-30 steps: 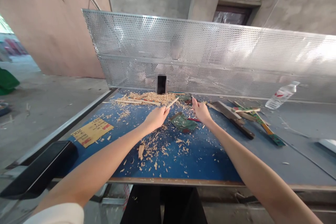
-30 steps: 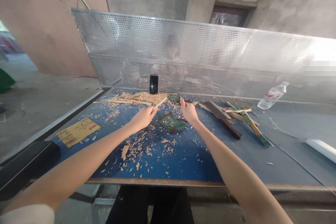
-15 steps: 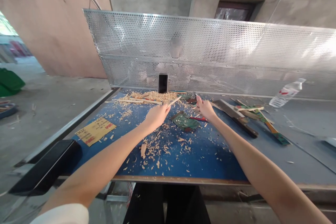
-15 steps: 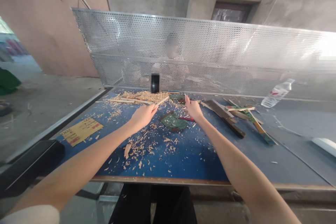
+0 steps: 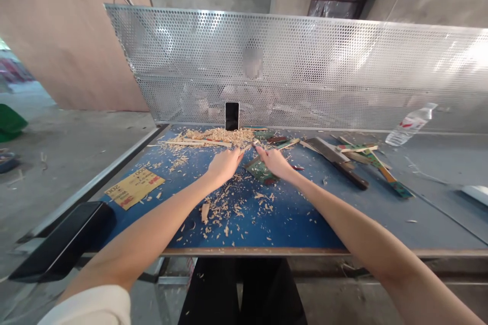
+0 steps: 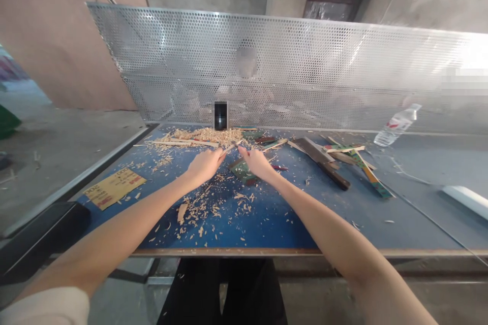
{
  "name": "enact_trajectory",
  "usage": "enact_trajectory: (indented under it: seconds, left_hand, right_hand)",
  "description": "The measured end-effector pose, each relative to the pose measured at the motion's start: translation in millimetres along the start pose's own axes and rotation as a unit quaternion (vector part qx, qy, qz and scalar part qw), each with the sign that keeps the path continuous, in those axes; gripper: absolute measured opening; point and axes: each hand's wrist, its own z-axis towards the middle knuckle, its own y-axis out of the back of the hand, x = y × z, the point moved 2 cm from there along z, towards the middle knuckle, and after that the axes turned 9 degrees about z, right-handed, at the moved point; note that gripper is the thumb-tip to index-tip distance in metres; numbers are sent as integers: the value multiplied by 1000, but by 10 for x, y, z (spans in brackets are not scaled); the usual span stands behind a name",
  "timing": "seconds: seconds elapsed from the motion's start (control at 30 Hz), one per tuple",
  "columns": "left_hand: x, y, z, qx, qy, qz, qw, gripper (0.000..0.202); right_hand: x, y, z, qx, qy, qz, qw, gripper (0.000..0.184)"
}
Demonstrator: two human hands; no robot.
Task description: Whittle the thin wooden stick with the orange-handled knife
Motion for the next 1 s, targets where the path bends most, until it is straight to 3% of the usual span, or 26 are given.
enact_trajectory:
  seconds: [0.1,0.2,0.27,0.37,0.5,0.63,0.8,0.9,1.0]
  left_hand:
    - [-24,10,-11,3,3,-31,1000,38]
    - [28,-1,7,3,10,-40,999,37]
    - [102,-47,34,22,23,-69,997,35]
    - [196,-130,78,53,46,-156,985,36]
    - [162,-111,95,33,36,-231,972,23]
    - [50,-41,58,71,57,-337,937,22]
    - [12,-75,60,76,31,-404,911,30]
    - [27,-118,77,72,10,-390,918,34]
    - [35,-95,81,29,-10,-315,948,35]
  right_hand:
    - [-240,358,151,-100,-67,-13,993,73]
    - [-355,542,196,-157,-64,-4,985,73]
    - [-327,499,162,-158,-42,-5,986,72]
    - [-175,272,48,-115,7,-16,993,68]
    - [35,19,-123,-46,66,-43,996,55]
    - [149,-39,-231,-9,129,-38,991,35]
    - [196,-81,-287,-8,150,-108,983,31]
    - [202,-120,-294,3,151,-157,976,30]
    - [168,-86,-241,3,144,-200,969,30]
